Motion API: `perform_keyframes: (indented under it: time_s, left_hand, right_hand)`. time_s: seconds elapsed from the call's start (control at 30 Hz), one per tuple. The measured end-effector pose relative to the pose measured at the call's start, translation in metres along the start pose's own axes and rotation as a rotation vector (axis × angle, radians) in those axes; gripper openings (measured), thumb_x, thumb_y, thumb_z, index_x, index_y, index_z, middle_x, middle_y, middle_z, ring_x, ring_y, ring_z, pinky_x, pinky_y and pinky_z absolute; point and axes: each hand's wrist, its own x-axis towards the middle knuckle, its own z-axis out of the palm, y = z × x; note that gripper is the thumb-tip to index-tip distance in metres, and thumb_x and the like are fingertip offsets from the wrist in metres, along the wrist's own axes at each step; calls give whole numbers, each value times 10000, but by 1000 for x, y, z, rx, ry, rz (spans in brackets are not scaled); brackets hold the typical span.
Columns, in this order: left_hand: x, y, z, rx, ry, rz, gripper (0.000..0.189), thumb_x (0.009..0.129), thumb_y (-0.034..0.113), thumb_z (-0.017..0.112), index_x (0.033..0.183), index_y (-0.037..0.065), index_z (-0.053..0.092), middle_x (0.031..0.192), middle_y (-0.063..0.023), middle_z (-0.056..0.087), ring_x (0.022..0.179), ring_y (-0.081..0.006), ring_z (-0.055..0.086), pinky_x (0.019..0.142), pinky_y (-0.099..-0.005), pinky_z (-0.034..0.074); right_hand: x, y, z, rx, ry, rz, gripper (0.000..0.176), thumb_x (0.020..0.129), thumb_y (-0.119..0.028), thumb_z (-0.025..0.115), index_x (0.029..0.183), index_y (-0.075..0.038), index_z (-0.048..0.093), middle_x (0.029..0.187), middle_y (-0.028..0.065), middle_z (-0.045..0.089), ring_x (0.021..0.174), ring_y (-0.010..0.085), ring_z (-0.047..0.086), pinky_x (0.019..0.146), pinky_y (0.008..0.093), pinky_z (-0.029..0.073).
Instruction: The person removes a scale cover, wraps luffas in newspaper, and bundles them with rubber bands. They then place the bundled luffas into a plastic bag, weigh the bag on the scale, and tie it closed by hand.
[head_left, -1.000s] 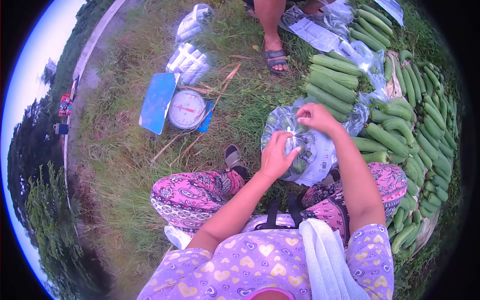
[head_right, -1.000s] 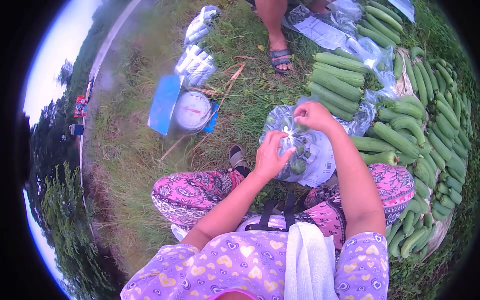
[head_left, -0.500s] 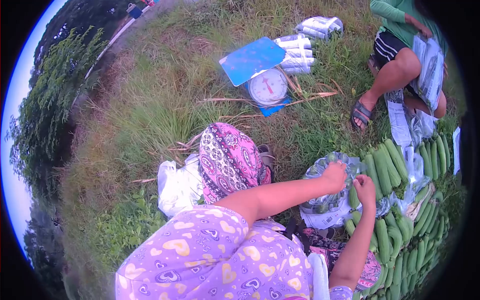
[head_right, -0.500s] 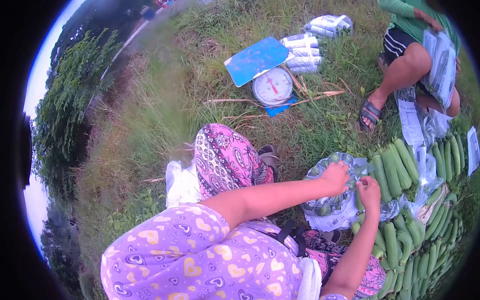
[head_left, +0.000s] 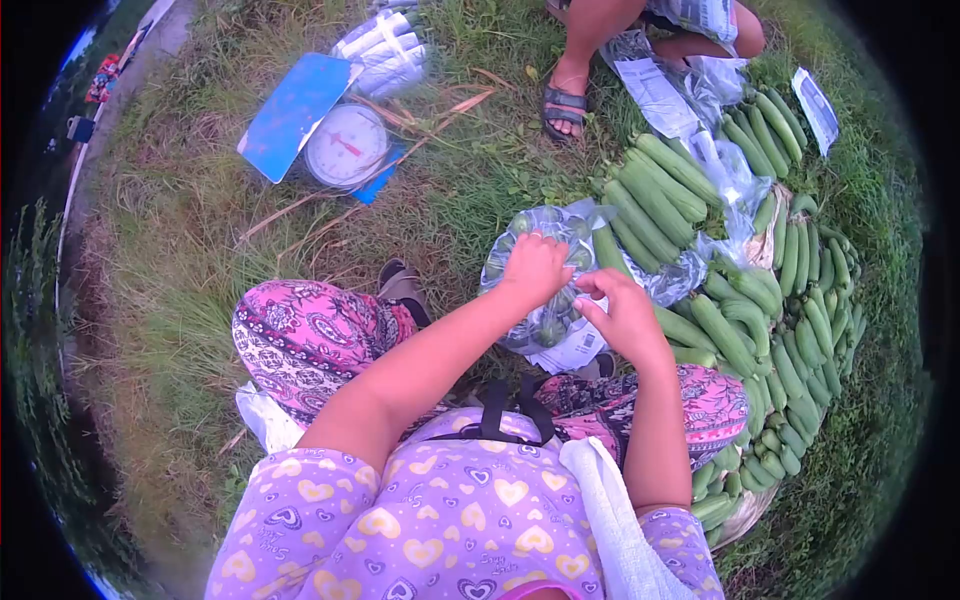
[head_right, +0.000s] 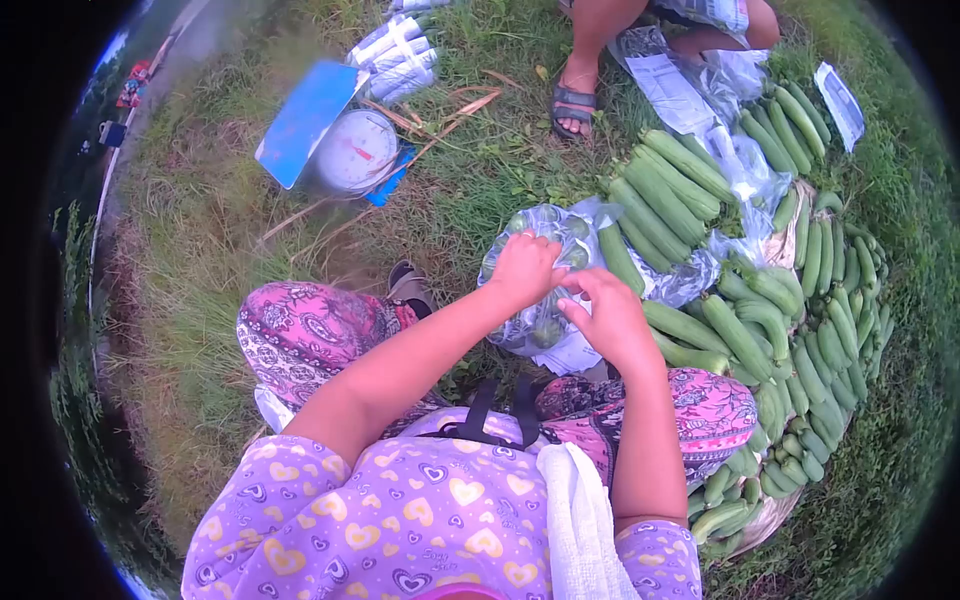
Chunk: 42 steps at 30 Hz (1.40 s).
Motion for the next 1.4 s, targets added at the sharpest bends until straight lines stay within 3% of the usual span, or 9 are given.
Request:
perform_keyframes:
  time_s: [0.13, 0.23, 0.4, 0.67, 0.83, 1.03, 1.2, 1.3, 1.4]
  left_hand:
    - [-12, -4, -3, 15, 19, -35, 273, 737, 287, 638, 810, 31, 576, 755, -160, 636, 763, -321, 626, 725, -419, 494]
    - [-19, -8, -7, 22, -136, -94, 287, 727, 292, 645, 805, 34, 548, 734, -169, 636, 725, -319, 635, 704, -430, 501]
    - [-19, -10, -7, -32, -100, -112, 261, 721, 280, 659, 746, 44, 549, 598, -160, 601, 595, -343, 619, 615, -444, 502]
    - [-17, 12, -13, -65, -310, -11, 243, 750, 280, 631, 762, 43, 580, 640, -173, 619, 629, -359, 621, 627, -460, 499]
    - [-13, -10, -31, -203, -399, -83, 265, 793, 298, 585, 771, 34, 579, 685, -182, 616, 703, -370, 616, 668, -467, 479]
    - [-11, -41, -92, -333, -379, -252, 297, 811, 311, 589, 749, 21, 562, 650, -187, 579, 649, -364, 583, 623, -442, 444]
    - [-41, -99, -171, -387, -304, -401, 320, 802, 302, 601, 691, 6, 547, 568, -141, 512, 542, -233, 525, 569, -396, 419]
    - [-76, -131, -220, -333, -211, -529, 303, 795, 296, 608, 701, 11, 563, 561, -116, 505, 538, -205, 508, 567, -388, 419]
    - [-114, -154, -274, -476, -18, -810, 235, 811, 250, 612, 726, 31, 605, 612, -30, 553, 564, -124, 498, 547, -318, 405]
  right_hand:
    - [-1, 15, -8, -52, -17, 44, 268, 767, -172, 679, 985, -24, 631, 940, 147, 631, 874, 301, 614, 770, 388, 476]
    - [-2, 28, -16, -42, -12, 84, 283, 763, -188, 684, 990, -28, 631, 950, 154, 640, 876, 300, 617, 775, 384, 479]
    - [-4, 41, -31, -19, 87, 107, 288, 764, -201, 682, 990, -30, 628, 890, 145, 643, 841, 304, 616, 750, 394, 475]
    - [-5, 48, -46, 12, 177, 123, 282, 770, -190, 672, 986, -16, 622, 849, 147, 646, 785, 305, 618, 725, 386, 481]
    - [8, 69, -53, 89, 200, 115, 261, 790, -148, 651, 992, 11, 610, 810, 124, 643, 722, 214, 614, 682, 324, 488]
    - [31, 83, -49, 232, 165, 183, 219, 823, -121, 621, 986, 24, 603, 802, 77, 640, 695, 130, 581, 675, 273, 474]
    - [52, 89, -39, 300, 80, 150, 193, 849, -87, 589, 1006, 24, 587, 836, 41, 618, 729, 103, 553, 682, 254, 463]
    - [66, 82, -37, 291, 14, 121, 198, 866, -87, 568, 1027, 28, 572, 877, 36, 597, 758, 100, 542, 689, 250, 461]
    - [80, 79, -32, 283, -39, 132, 205, 881, -101, 553, 1038, 29, 563, 910, 39, 583, 773, 102, 536, 693, 249, 461]
